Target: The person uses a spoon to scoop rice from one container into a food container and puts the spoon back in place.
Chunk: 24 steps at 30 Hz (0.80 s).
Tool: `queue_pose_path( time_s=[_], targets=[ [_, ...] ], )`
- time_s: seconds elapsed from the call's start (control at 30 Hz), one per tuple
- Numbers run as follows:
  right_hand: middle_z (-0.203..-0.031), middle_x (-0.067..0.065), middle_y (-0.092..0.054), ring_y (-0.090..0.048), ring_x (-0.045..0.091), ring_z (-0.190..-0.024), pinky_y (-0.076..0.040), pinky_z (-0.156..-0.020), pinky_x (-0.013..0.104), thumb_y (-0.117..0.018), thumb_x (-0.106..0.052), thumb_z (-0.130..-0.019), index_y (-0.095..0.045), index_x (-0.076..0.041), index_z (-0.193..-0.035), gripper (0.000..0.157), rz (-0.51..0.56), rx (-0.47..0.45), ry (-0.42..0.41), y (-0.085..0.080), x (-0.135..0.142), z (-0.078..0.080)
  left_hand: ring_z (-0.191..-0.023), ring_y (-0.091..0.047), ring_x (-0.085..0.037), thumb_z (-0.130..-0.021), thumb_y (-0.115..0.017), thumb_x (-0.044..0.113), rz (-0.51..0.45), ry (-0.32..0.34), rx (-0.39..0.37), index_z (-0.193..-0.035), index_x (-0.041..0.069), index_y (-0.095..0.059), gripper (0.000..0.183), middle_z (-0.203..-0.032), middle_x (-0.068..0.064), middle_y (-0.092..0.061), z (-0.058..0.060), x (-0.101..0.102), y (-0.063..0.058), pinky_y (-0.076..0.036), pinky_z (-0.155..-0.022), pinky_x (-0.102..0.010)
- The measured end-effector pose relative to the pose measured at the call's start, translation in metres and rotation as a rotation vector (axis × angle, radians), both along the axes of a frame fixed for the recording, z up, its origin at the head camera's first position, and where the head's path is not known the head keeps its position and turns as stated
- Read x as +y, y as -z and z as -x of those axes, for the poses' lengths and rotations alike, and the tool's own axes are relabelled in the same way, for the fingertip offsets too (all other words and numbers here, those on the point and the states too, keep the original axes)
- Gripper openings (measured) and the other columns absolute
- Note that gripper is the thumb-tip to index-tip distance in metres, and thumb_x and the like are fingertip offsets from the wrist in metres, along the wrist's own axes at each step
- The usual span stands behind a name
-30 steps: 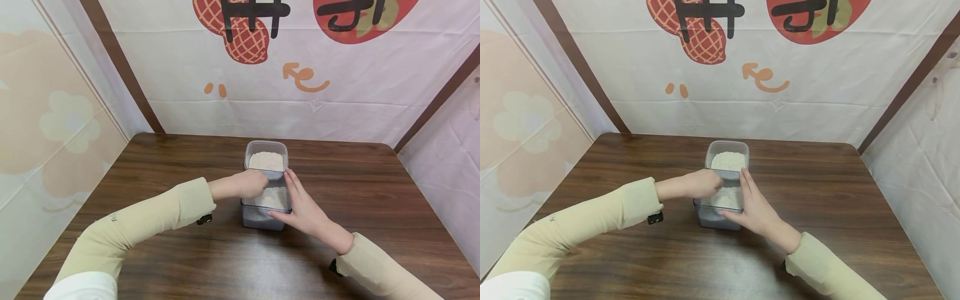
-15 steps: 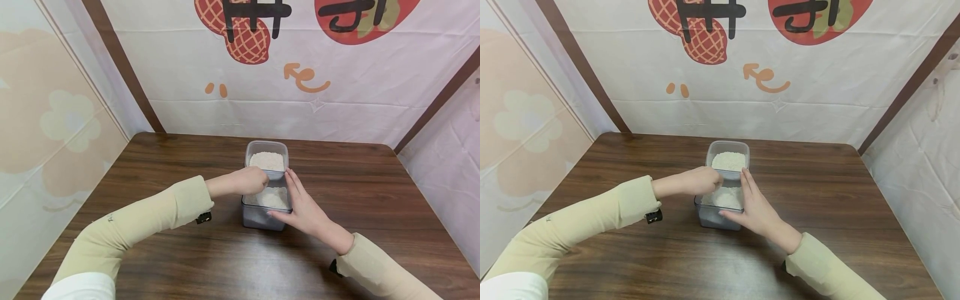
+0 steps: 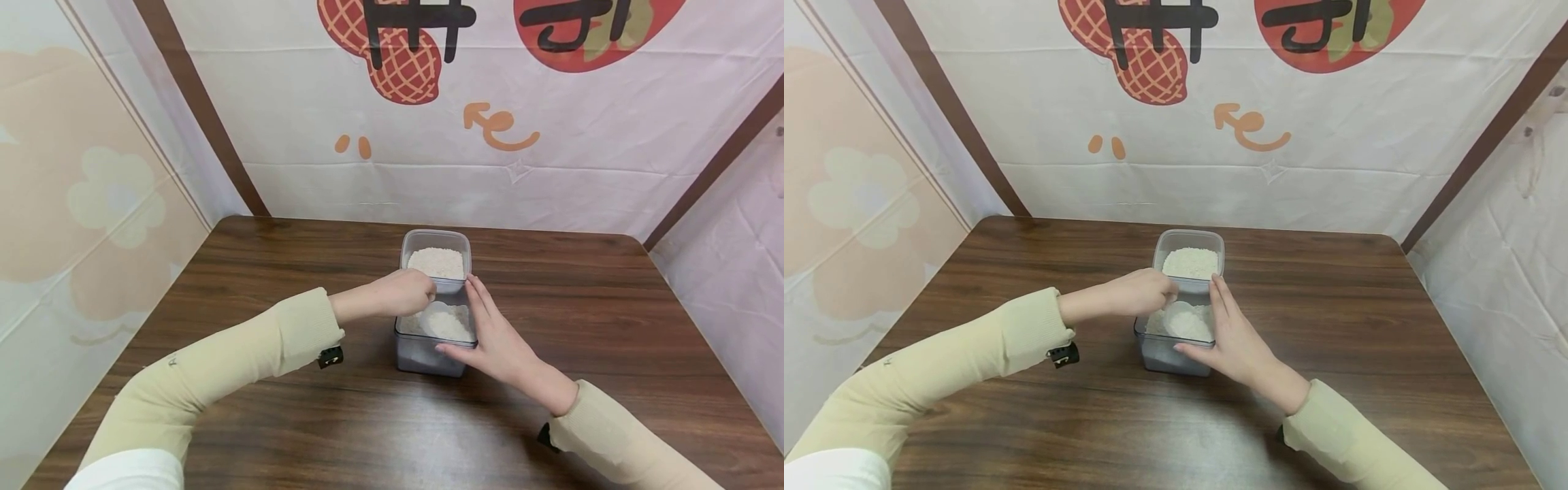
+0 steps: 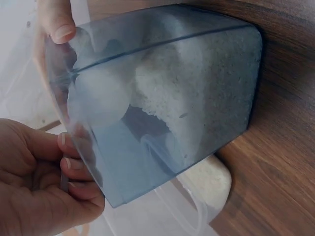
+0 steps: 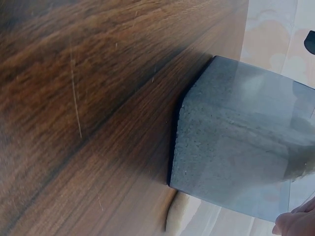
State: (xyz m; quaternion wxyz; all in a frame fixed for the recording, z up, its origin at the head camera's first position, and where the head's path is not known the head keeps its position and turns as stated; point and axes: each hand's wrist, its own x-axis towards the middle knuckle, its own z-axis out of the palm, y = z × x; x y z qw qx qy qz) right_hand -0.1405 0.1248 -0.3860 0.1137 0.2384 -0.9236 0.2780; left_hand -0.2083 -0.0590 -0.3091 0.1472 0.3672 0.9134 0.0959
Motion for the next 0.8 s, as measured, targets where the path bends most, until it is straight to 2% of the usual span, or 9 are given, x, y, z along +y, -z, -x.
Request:
queue_pose_path(
  time_s=[0.17, 0.43, 0.7, 0.8],
  targets=[
    [-0.150, 0.015, -0.015, -0.031, 0.031, -0.131, -0.037, -0.097, 0.043, -0.072, -0.048, -0.073, -0.019, 0.007, -0.142, 0.103, 0.002, 0.018, -0.001, 0.001, 0.000, 0.000, -0.063, -0.039, -0.013, -0.087, -0.044, 0.005, -0.019, -0.050, -0.033, -0.066, 0.012, -0.047, 0.023, -0.063, 0.003, -0.040, -0.001, -0.004, -0.002, -0.031, -0.059, -0.023],
    [-0.150, 0.014, -0.015, -0.033, 0.030, -0.130, -0.038, -0.096, 0.043, -0.072, -0.050, -0.073, -0.019, 0.005, -0.142, 0.103, 0.006, 0.026, -0.007, 0.001, 0.000, 0.001, -0.060, -0.039, -0.011, -0.083, -0.043, 0.001, -0.069, -0.074, -0.048, -0.063, 0.013, -0.043, 0.023, -0.062, 0.003, -0.043, -0.004, -0.011, -0.001, -0.031, -0.057, -0.022],
    [-0.150, 0.015, -0.015, -0.032, 0.030, -0.130, -0.037, -0.097, 0.043, -0.071, -0.050, -0.073, -0.019, 0.006, -0.142, 0.103, 0.001, 0.019, -0.003, 0.002, 0.000, 0.001, -0.064, -0.048, -0.011, -0.092, -0.045, 0.008, -0.097, -0.089, -0.022, -0.070, 0.009, -0.055, 0.025, -0.068, 0.001, -0.056, -0.006, -0.018, -0.001, -0.038, -0.059, -0.023],
    [-0.150, 0.014, -0.014, -0.032, 0.030, -0.130, -0.037, -0.097, 0.043, -0.070, -0.051, -0.073, -0.019, 0.005, -0.142, 0.103, 0.002, 0.006, 0.001, 0.002, 0.000, 0.001, -0.063, -0.047, -0.010, -0.092, -0.045, 0.009, -0.124, -0.105, -0.015, -0.071, 0.009, -0.057, 0.025, -0.069, 0.000, -0.059, -0.006, -0.021, 0.001, -0.037, -0.059, -0.023]
  ],
)
